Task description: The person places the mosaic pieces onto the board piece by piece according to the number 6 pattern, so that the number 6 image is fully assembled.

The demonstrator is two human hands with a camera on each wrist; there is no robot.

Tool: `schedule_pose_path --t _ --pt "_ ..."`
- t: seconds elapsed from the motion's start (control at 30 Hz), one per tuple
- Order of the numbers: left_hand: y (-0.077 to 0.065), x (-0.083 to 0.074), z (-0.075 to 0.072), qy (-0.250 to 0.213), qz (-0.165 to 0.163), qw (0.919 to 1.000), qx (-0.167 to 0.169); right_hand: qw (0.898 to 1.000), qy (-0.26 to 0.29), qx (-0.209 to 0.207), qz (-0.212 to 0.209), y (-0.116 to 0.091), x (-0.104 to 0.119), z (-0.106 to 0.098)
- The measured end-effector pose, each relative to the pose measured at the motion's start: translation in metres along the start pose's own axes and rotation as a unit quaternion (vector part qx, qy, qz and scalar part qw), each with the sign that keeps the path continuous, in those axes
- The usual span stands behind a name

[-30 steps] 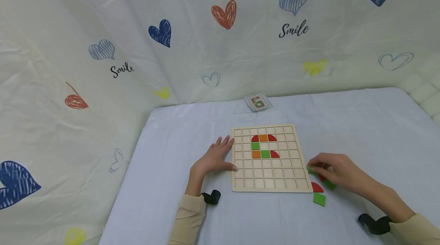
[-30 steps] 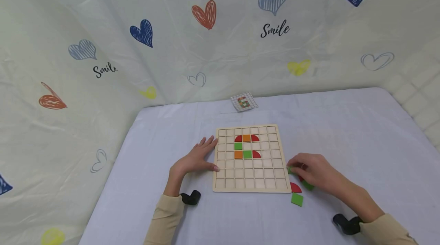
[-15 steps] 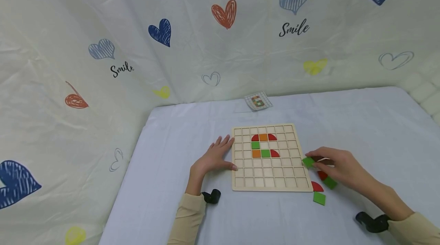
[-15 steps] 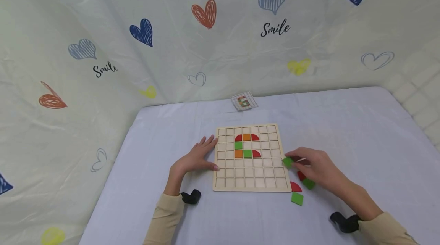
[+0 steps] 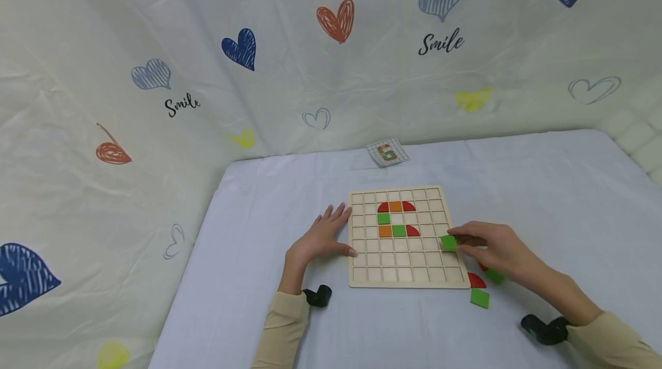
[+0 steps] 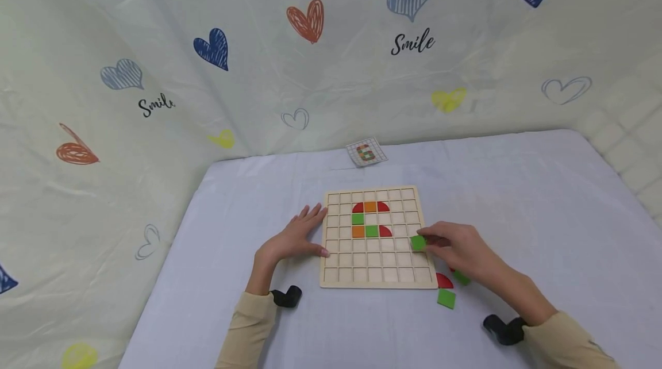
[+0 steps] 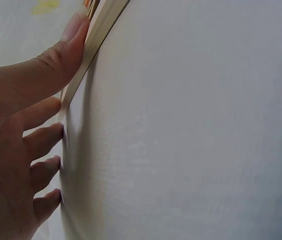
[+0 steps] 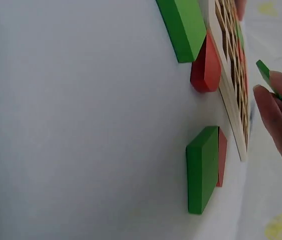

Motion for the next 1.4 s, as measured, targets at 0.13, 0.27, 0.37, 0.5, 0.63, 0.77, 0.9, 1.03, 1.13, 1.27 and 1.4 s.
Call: schedule_pose_path --t 0.13,0.27,0.37,0.5,0.63,0.77,0.9,1.03,1.13,1.27,1.4 --pt "0.0 -0.001 -0.001 0.005 -0.004 1.0 0.004 1.0 0.0 -0.004 -0.024 0.006 0.004 0.002" --pt "0.001 -0.001 -0.003 0.005 -0.006 1.0 0.001 0.999 -0.002 -0.006 -0.045 0.013 0.008 0.005" --pt "0.001 0.001 -0.003 0.003 -0.009 1.0 0.002 0.999 0.0 0.01 -0.042 0.019 0.01 0.008" --pt "0.002 0.003 -0.002 0.002 -0.008 1.0 0.004 0.999 -0.001 0.036 -0.031 0.025 0.014 0.013" --pt "0.002 0.003 -0.002 0.003 -0.005 1.0 0.002 0.998 -0.003 0.047 -0.031 0.032 0.018 0.018" --pt "0.002 0.003 -0.001 0.004 -0.006 1.0 0.003 0.998 0.003 0.062 -0.03 0.038 0.02 0.022" --pt "0.001 0.003 0.0 0.002 -0.002 1.0 0.003 0.996 0.001 0.081 -0.023 0.041 0.023 0.027" --pt "0.001 0.002 0.0 0.001 0.002 1.0 0.001 0.996 -0.001 0.09 -0.018 0.043 0.025 0.03" --pt "0.0 0.002 0.0 0.001 -0.001 1.0 0.002 0.995 0.003 0.093 -0.016 0.044 0.026 0.033" --pt "0.0 0.001 0.0 0.0 0.0 1.0 0.001 0.995 -0.001 0.1 -0.014 0.046 0.029 0.035" --pt "0.0 0.001 -0.001 0.0 0.0 1.0 0.0 0.994 -0.015 0.106 -0.015 0.047 0.031 0.035"
Point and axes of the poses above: each hand's wrist, its own y-axis towards the middle knuckle, its own z-axis out of the palm, x = y × z, the point moved 2 cm from there along y, towards the middle knuckle, and after that the axes turned 12 degrees about -y, right-handed, at the moved point
